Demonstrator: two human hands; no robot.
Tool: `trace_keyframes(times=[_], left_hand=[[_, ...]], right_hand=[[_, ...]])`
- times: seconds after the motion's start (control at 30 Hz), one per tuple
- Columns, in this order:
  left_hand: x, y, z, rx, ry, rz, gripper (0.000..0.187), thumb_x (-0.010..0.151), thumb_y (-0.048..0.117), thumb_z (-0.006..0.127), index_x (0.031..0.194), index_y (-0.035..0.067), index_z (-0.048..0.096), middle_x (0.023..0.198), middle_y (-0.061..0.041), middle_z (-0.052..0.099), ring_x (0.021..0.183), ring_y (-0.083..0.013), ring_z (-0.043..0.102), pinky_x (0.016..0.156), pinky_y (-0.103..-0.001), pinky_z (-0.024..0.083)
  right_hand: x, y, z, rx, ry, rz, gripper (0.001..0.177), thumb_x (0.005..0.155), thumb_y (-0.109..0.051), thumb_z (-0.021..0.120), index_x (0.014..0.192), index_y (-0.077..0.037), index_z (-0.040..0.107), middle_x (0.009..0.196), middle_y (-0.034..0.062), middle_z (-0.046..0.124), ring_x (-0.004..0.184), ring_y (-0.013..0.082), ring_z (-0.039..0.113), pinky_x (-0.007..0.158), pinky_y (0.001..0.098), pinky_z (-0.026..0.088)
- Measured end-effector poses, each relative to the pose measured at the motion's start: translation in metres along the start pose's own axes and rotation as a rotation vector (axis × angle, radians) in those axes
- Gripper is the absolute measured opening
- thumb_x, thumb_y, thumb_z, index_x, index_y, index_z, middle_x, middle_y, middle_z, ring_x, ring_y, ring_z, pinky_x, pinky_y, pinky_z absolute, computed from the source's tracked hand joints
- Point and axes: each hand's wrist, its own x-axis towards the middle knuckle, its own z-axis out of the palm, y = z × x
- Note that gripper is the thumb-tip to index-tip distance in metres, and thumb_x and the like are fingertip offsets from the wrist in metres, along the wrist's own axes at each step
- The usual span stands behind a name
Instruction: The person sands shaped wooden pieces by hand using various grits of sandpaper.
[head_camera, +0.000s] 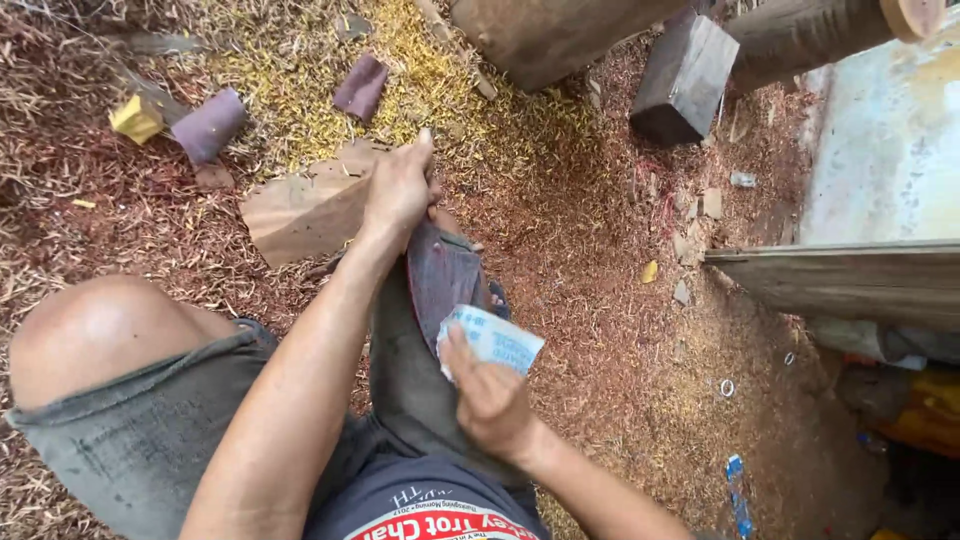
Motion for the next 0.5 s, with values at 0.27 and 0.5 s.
trace_keyframes(times=[0.27, 0.5], left_hand=[[-0.007, 0.003, -0.003, -0.018, 0.011, 0.028, 0.046, 0.107, 0.042, 0.047, 0.073, 0.011, 0.051, 0.057, 0.001, 0.051, 0.046, -0.0102, 0.048, 0.042, -0.029, 0.039], [-0.017, 0.0, -0.001, -0.082, 0.054, -0.003, 0.051, 0.108, 0.045, 0.045, 0.07, 0.012, 0.047, 0.057, 0.002, 0.048, 0.047, -0.0094, 0.048, 0.041, -0.028, 0.038]], right_hand=[[0.012, -0.015, -0.003, -0.034, -0.008, 0.103, 0.054, 0.088, 0.011, 0.052, 0.142, 0.013, 0.051, 0.114, 0.0285, 0.073, 0.065, 0.0292, 0.072, 0.058, 0.0393, 0.057], [0.018, -0.013, 0.004, -0.05, -0.004, 0.197, 0.052, 0.091, 0.009, 0.053, 0.143, 0.016, 0.052, 0.102, 0.0258, 0.072, 0.063, 0.0306, 0.07, 0.057, 0.0397, 0.056]])
